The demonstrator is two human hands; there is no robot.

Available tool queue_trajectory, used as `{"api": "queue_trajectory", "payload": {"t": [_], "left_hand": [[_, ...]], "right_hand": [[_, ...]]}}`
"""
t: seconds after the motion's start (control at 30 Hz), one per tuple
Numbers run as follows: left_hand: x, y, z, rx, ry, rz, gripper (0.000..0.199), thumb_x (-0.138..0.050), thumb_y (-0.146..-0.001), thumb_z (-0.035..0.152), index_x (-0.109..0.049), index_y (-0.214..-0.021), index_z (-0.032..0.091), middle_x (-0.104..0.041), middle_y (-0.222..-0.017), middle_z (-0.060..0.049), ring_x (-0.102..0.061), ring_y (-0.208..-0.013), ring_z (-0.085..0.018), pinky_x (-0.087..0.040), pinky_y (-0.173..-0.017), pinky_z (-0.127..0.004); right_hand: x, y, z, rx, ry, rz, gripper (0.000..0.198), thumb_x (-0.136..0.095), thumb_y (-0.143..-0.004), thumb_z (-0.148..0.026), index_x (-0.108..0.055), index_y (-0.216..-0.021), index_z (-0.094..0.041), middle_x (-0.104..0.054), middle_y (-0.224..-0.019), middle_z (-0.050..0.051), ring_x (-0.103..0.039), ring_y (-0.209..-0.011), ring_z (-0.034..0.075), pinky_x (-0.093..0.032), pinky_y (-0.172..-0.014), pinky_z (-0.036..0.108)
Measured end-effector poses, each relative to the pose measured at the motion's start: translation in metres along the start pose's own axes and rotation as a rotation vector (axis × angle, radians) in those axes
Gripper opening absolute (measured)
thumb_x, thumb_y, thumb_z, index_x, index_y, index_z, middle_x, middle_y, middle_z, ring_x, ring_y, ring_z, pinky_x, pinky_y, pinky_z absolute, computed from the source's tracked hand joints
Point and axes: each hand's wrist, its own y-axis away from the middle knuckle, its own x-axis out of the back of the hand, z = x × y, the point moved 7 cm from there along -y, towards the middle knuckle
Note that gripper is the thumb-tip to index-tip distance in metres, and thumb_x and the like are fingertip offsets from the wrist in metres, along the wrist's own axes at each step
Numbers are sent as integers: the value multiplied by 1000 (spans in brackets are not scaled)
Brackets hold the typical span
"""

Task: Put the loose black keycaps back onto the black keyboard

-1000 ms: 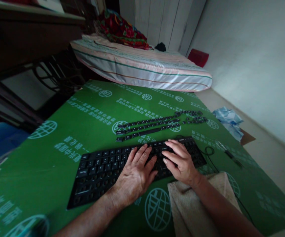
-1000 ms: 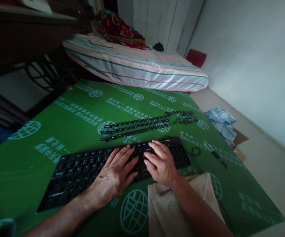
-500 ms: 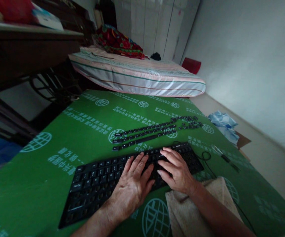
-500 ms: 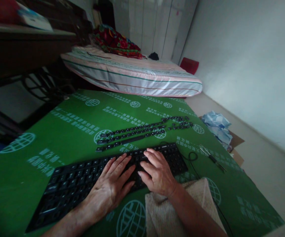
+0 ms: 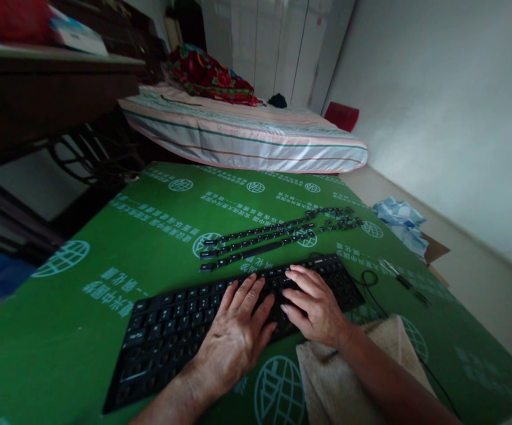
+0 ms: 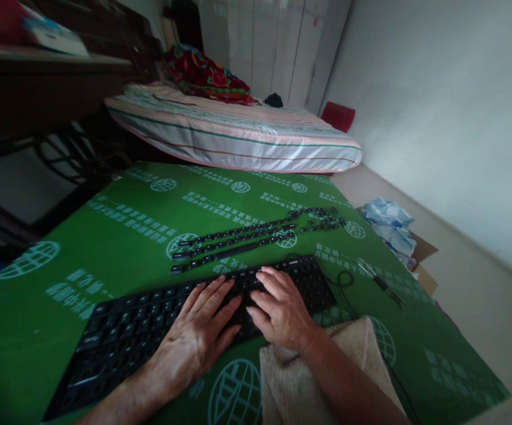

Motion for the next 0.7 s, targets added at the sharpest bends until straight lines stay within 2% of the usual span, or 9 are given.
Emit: {"api": "queue_trajectory", "payload": {"t": [0.13,0.27,0.43,0.7], "left_hand": [[-1,0,-1,4,7,-9,35,-45,-91,38,-62,-116,20,-54,-130,-13,-44,-126,-30,-37,-102,-52],[-1,0,0,-5,6,2,35,-44,-91,39,-62,-115,20,-54,-130,-13,-44,-126,-30,-37,-102,-52],[-1,0,0,-4,4,3,35,-44,-91,38,-62,-115,20,-54,-130,-13,-44,-125,-30,-38,-101,-51],[-4,2,-1,3,20,37,35,-43,-92,39,-62,-114,19,-53,-131,-14,-42,-127,-31,-36,-102,-53]], "right_hand": [[15,1,16,-97,-133,197,25,-56,-81,-16,-64,-105,-20,-65,-108,11,-58,-109,25,-50,-93,48],[26,5,38,-201,-212,335,27,-54,-83,-10,-65,-104,-22,-67,-102,9,-61,-100,22,-52,-89,44],[27,11,54,-280,-244,371,24,-54,-83,-10,-67,-99,-23,-68,-97,7,-63,-95,20,-53,-86,40],[30,8,52,-278,-252,371,21,-54,-83,-10,-67,-94,-22,-69,-94,7,-64,-92,18,-54,-84,37]]}}
